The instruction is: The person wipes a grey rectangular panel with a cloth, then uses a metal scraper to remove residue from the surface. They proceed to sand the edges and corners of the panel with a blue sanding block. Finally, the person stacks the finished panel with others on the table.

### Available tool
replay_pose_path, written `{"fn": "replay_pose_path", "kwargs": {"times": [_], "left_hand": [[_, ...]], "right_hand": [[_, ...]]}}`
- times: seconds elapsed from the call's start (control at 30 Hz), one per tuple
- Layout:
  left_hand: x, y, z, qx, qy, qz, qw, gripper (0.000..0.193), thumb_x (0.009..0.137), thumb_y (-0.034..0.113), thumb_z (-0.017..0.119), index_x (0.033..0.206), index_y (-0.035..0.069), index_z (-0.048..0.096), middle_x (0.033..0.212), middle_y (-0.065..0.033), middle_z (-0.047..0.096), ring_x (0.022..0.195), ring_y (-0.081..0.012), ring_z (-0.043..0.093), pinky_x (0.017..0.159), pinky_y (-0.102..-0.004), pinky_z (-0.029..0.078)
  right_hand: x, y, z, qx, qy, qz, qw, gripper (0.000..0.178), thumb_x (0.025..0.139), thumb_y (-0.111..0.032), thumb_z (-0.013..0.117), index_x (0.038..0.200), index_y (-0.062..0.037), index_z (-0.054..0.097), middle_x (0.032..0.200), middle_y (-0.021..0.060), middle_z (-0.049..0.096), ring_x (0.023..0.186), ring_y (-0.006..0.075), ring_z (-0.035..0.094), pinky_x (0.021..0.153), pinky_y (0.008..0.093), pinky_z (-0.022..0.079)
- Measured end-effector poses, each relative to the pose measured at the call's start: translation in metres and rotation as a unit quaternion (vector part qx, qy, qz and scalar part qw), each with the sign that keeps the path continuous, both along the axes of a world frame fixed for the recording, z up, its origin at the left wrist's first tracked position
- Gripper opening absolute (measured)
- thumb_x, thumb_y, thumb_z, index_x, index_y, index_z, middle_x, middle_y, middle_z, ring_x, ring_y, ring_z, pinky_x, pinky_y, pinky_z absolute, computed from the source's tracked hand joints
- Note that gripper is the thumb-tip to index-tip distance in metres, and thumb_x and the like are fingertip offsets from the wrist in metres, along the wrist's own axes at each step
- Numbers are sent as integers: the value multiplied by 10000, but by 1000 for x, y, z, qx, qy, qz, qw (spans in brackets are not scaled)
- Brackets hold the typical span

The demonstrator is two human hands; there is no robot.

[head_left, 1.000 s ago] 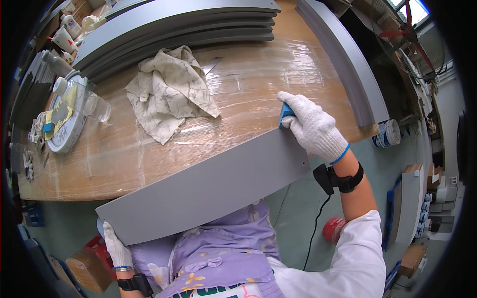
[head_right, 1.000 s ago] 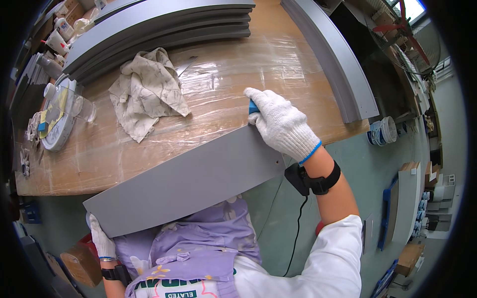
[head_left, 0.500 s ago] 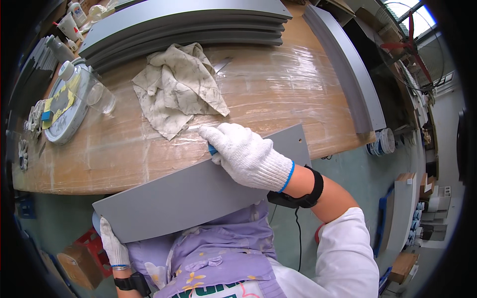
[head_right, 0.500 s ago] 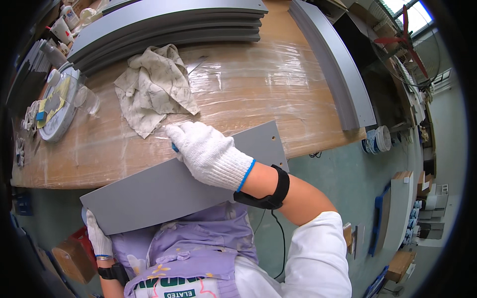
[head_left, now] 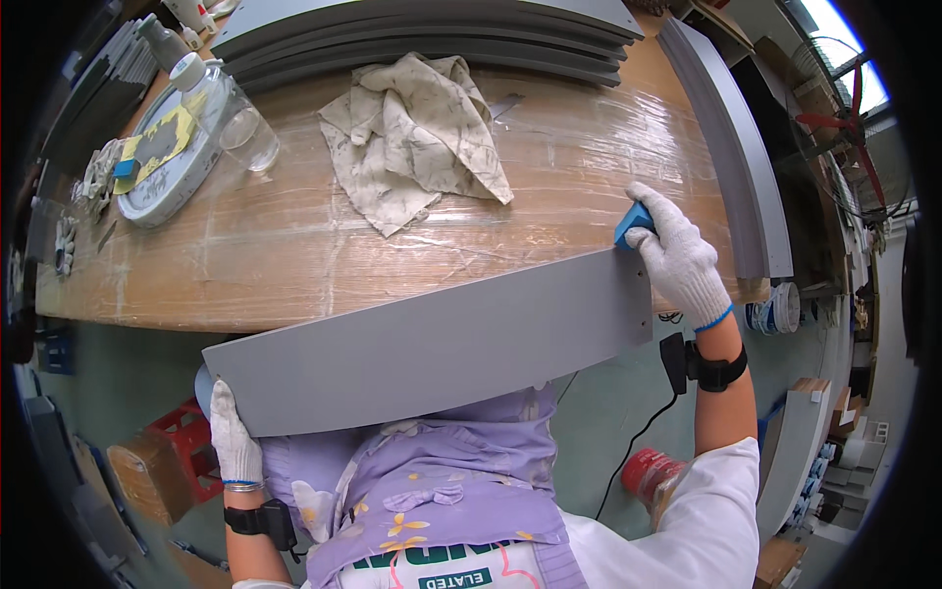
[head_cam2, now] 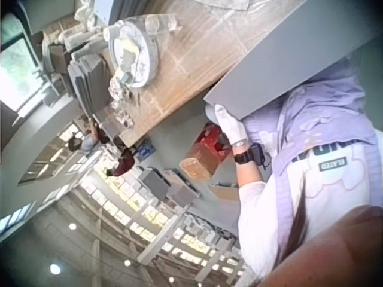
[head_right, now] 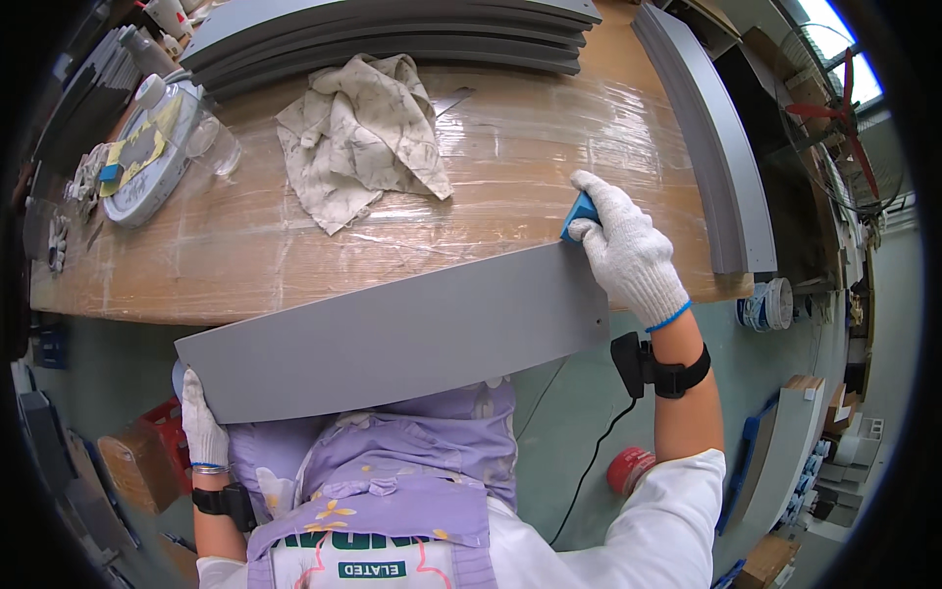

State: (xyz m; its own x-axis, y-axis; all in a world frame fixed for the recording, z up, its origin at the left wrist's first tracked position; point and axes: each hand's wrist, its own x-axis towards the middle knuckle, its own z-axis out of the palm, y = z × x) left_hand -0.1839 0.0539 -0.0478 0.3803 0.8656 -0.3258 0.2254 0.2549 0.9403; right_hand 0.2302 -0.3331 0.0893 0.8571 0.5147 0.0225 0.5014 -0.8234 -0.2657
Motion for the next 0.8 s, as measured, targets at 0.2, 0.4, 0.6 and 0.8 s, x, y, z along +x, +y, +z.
{"fn": "replay_pose_path", "kwargs": {"times": [0.2,0.4,0.6,0.8], "left_hand": [[3,-2,4,-24,-38,-2,999,565,1030,399,529,1416,-10,480,1403,-91,535,1268,-192,511,1095,-331,400],[4,-1,3,-27,-61,-21,998,556,1029,384,538,1411,-17,483,1387,-100,548,1261,-193,516,1092,-335,401],[5,-2,3,-44,-62,-11,997,554,1026,375,546,1411,-18,483,1388,-103,549,1271,-203,512,1100,-338,391],[1,-2,3,-22,-35,-27,999,573,1024,394,546,1416,-17,479,1403,-98,538,1281,-198,505,1108,-339,381]], "right_hand": [[-58,83,-6,63,57,130,988,472,909,-142,621,1357,-87,486,1110,169,611,1023,398,615,876,463,513],[-118,188,-27,121,120,274,946,502,876,-117,644,1343,-56,475,1113,188,602,1019,397,611,857,469,506],[-110,184,-22,104,102,311,939,493,847,-55,636,1317,-39,487,1057,178,599,1012,381,603,848,453,505],[-45,51,-3,17,-14,115,993,482,881,-101,613,1348,-136,499,1116,145,600,1040,383,601,860,464,516]]}}
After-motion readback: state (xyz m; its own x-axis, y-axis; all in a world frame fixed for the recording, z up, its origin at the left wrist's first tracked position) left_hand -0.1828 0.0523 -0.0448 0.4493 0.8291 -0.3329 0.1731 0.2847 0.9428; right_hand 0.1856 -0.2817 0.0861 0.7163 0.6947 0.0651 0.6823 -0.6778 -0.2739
